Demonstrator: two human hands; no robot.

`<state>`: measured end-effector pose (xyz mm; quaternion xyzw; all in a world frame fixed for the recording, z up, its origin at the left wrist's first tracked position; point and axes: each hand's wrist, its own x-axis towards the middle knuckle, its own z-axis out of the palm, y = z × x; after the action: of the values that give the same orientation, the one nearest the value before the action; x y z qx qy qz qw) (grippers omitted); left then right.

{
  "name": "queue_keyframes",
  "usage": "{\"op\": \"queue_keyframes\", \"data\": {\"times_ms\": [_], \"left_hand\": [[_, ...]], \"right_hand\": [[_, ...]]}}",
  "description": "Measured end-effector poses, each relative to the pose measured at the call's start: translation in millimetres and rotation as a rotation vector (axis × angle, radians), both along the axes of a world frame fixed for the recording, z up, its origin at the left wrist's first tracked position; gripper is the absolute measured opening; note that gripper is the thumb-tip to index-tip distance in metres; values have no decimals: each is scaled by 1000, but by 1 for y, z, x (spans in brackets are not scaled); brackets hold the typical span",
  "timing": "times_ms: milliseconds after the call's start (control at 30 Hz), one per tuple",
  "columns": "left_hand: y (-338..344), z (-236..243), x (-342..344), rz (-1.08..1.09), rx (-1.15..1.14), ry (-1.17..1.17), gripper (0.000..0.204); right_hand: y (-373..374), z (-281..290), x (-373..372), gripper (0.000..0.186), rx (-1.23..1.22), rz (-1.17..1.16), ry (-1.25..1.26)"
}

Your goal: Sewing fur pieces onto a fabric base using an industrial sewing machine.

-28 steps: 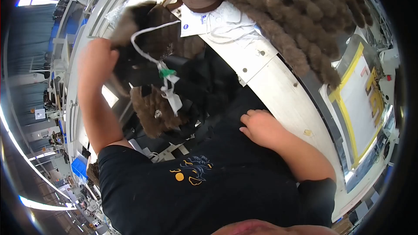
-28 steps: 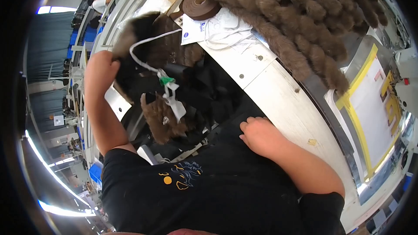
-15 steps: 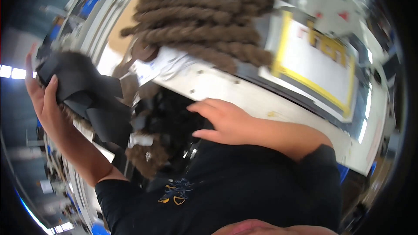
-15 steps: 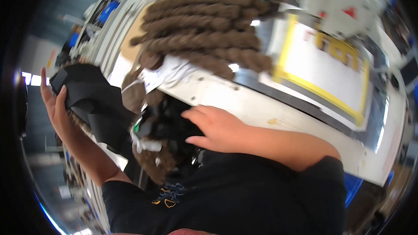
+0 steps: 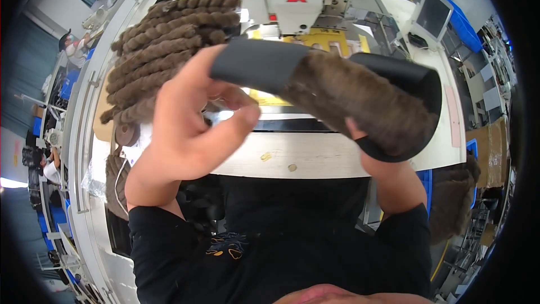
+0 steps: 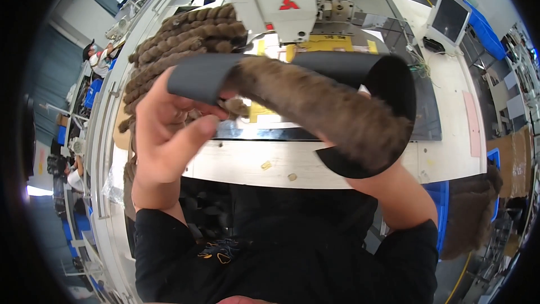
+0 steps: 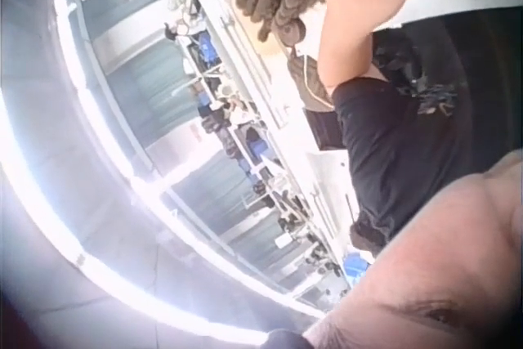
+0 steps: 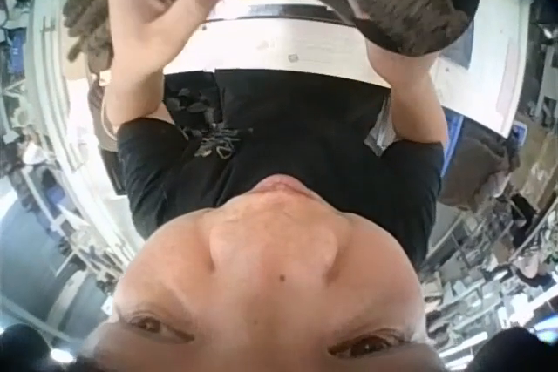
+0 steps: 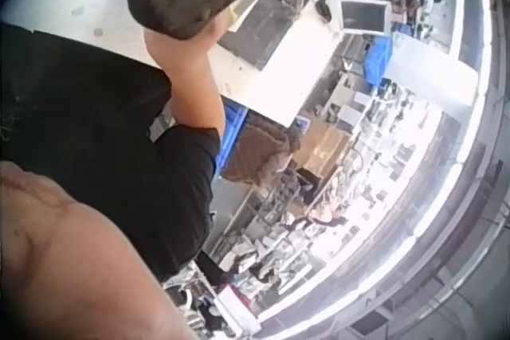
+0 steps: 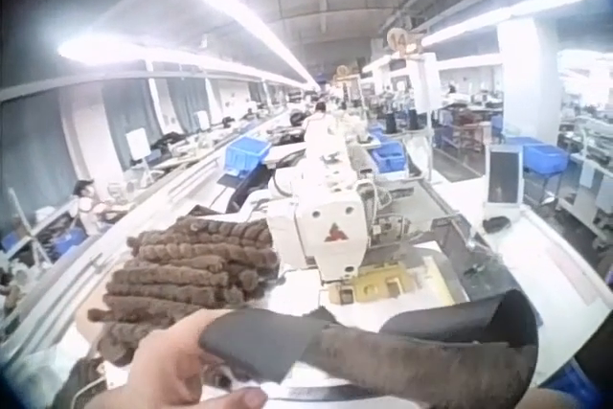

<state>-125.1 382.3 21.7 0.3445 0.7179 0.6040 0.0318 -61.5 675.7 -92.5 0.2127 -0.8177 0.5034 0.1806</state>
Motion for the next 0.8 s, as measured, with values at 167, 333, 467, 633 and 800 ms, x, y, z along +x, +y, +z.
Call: {"op": "queue_keyframes", "data": {"times_ms": [167, 333, 467, 633, 800], "left_hand": [[43, -7, -30, 165, -340, 503, 30], [71, -56, -88, -155, -194, -128, 28], [89, -142, -119, -15, -346, -484, 25], [76, -180, -120, 105, -550, -358, 26], [89, -180, -127, 96, -578, -223, 24]], "right_hand": [[58, 10, 27, 47, -293, -5, -84], [73, 1, 7, 45, -890, -305, -548], [93, -49, -11, 36, -578, -253, -701], [133, -41, 81, 18, 188, -215, -1058], [162, -170, 206, 25, -164, -176, -1691]]}}
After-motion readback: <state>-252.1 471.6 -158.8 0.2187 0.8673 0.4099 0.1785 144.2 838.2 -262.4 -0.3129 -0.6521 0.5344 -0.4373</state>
